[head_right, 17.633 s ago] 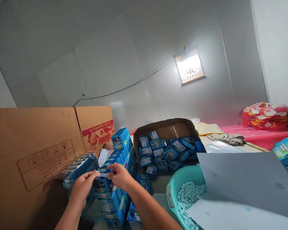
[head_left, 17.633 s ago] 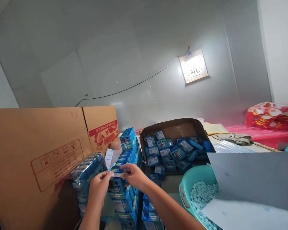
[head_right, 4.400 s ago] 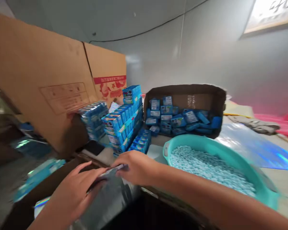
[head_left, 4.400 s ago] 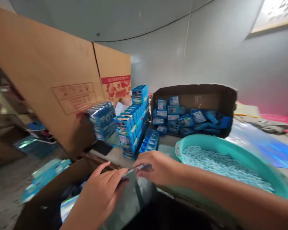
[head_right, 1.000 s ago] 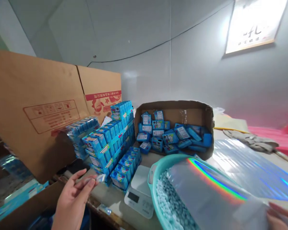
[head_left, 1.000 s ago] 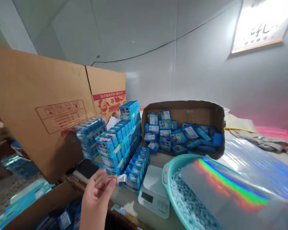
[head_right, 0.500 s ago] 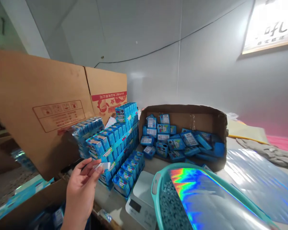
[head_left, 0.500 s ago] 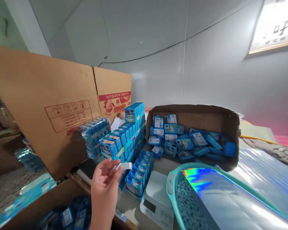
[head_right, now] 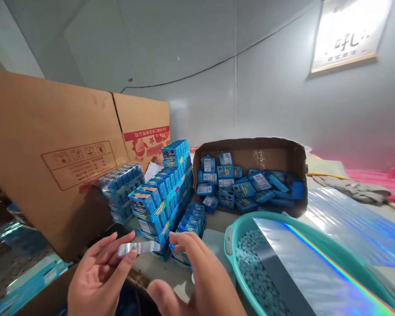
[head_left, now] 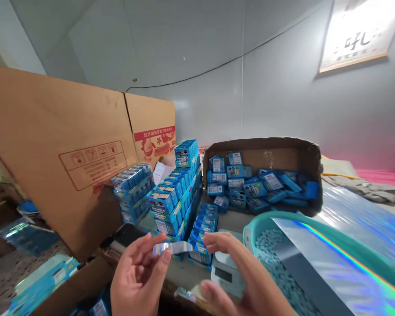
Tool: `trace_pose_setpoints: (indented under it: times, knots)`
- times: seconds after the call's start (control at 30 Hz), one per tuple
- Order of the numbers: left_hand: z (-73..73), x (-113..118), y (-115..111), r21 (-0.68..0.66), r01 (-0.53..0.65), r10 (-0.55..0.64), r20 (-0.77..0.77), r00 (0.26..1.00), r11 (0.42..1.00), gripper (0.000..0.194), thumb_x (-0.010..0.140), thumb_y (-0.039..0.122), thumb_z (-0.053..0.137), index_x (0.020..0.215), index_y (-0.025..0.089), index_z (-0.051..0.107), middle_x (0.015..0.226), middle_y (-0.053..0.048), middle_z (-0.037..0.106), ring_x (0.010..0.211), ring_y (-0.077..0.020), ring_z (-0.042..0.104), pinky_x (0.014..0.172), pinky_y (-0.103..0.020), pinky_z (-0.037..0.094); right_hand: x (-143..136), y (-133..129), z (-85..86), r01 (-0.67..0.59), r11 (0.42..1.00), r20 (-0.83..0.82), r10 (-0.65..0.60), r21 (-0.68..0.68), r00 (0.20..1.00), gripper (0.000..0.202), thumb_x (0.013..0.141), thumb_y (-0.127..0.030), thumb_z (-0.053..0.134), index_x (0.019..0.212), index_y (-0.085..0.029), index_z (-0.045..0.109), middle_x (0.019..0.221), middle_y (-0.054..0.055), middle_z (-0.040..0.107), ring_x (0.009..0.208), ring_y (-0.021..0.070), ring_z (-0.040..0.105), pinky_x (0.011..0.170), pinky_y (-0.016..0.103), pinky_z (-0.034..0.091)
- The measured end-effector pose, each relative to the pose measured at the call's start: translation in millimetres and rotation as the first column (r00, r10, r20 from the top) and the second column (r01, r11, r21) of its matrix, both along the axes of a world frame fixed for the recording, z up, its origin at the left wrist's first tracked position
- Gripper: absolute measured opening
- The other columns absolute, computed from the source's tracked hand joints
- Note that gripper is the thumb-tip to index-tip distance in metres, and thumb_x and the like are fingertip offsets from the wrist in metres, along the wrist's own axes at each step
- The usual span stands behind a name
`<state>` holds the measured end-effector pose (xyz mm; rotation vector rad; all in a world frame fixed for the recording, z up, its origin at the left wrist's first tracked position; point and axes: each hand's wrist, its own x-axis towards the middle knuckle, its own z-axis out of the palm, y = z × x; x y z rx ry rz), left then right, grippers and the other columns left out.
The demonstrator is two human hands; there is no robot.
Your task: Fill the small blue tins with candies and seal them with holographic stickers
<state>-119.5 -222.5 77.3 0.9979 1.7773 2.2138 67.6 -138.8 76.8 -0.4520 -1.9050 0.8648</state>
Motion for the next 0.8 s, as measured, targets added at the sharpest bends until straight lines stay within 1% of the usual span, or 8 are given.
trace_pose_setpoints:
  times: [0.13, 0.27, 0.4, 0.5, 0.57, 0.67, 0.73, 0.8]
  knots:
    - [-0.8, 3, -11, -0.007, 0.000, 0.000, 0.010, 1.000, 1.000, 0.061, 0.055, 0.034, 0.091, 0.107, 0.021, 0.062, 0.098, -0.011, 0.078, 0.079, -0.0228, 0.075, 0.064, -0.026, 0.061, -31, -10, 5.1, -0.028, 0.994, -0.037, 0.025, -0.105, 0.999, 0.026, 0.083, -0.026, 0.071, 0.109, -0.023, 0.068, 0.096, 0.005, 0.073, 0.084, 0.0189, 0.068, 0.078, 0.027, 0.055]
    - [-18.1, -1, -21, -0.028, 0.062, -0.060, 0.057, 0.997, 0.998, 0.058, 0.060, 0.034, 0.089, 0.108, 0.021, 0.061, 0.094, -0.010, 0.079, 0.074, -0.0200, 0.073, 0.065, -0.027, 0.062, -43, -17, -7.4, -0.105, 0.948, -0.031, 0.100, -0.301, 0.994, 0.004, 0.085, -0.022, 0.067, 0.087, -0.021, 0.069, 0.082, 0.002, 0.069, 0.076, 0.0153, 0.063, 0.072, 0.025, 0.050]
    - [-49.0, -8, -28, -0.074, 0.154, -0.133, 0.229, 0.964, 0.985, 0.063, 0.062, 0.035, 0.089, 0.115, 0.019, 0.058, 0.095, -0.009, 0.078, 0.076, -0.0185, 0.073, 0.069, -0.027, 0.062, -51, -19, -33.9, -0.132, 0.850, 0.029, 0.170, -0.510, 0.985, 0.007, 0.086, -0.024, 0.065, 0.083, -0.018, 0.066, 0.078, 0.002, 0.067, 0.075, 0.0161, 0.061, 0.069, 0.027, 0.048]
    - [-71.0, -7, -32, -0.111, 0.193, -0.140, 0.367, 0.920, 0.975, 0.065, 0.062, 0.037, 0.089, 0.116, 0.019, 0.059, 0.100, -0.009, 0.077, 0.080, -0.0176, 0.073, 0.072, -0.025, 0.061, -53, -19, -59.0, -0.091, 0.826, 0.080, 0.163, -0.557, 0.983, 0.006, 0.084, -0.022, 0.064, 0.087, -0.017, 0.066, 0.081, 0.003, 0.066, 0.077, 0.0166, 0.060, 0.072, 0.029, 0.048]
    - [-81.9, -4, -34, -0.126, 0.215, -0.143, 0.426, 0.893, 0.968, 0.064, 0.061, 0.038, 0.090, 0.114, 0.018, 0.060, 0.099, -0.009, 0.077, 0.082, -0.0178, 0.073, 0.073, -0.024, 0.060, -50, -19, -74.4, -0.061, 0.802, 0.102, 0.150, -0.594, 0.983, 0.016, 0.083, -0.025, 0.067, 0.097, -0.017, 0.066, 0.090, 0.004, 0.066, 0.083, 0.0178, 0.061, 0.075, 0.030, 0.049]
    - [-91.1, 3, -34, -0.131, 0.234, -0.147, 0.471, 0.870, 0.964, 0.059, 0.061, 0.038, 0.090, 0.109, 0.017, 0.062, 0.096, -0.008, 0.077, 0.082, -0.0169, 0.072, 0.074, -0.023, 0.060, -47, -21, -91.3, -0.121, 0.668, 0.034, 0.214, -0.734, 0.976, 0.035, 0.081, -0.039, 0.074, 0.108, -0.017, 0.066, 0.101, 0.007, 0.067, 0.088, 0.0191, 0.063, 0.078, 0.032, 0.050]
    - [-93.3, 6, -32, -0.133, 0.254, -0.159, 0.489, 0.857, 0.958, 0.057, 0.060, 0.037, 0.090, 0.106, 0.017, 0.062, 0.095, -0.007, 0.077, 0.081, -0.0164, 0.072, 0.072, -0.023, 0.059, -45, -23, -97.9, -0.209, 0.563, -0.070, 0.259, -0.800, 0.963, 0.039, 0.078, -0.044, 0.077, 0.102, -0.016, 0.067, 0.095, 0.006, 0.069, 0.085, 0.0184, 0.064, 0.078, 0.032, 0.050]
    - [-93.6, 10, -31, -0.138, 0.302, -0.195, 0.507, 0.840, 0.943, 0.056, 0.058, 0.035, 0.091, 0.103, 0.017, 0.063, 0.094, -0.008, 0.077, 0.079, -0.0173, 0.072, 0.069, -0.024, 0.059, -45, -25, -101.2, -0.242, 0.538, -0.125, 0.244, -0.808, 0.962, 0.036, 0.077, -0.046, 0.079, 0.092, -0.015, 0.068, 0.085, 0.005, 0.069, 0.079, 0.0172, 0.063, 0.076, 0.031, 0.049]
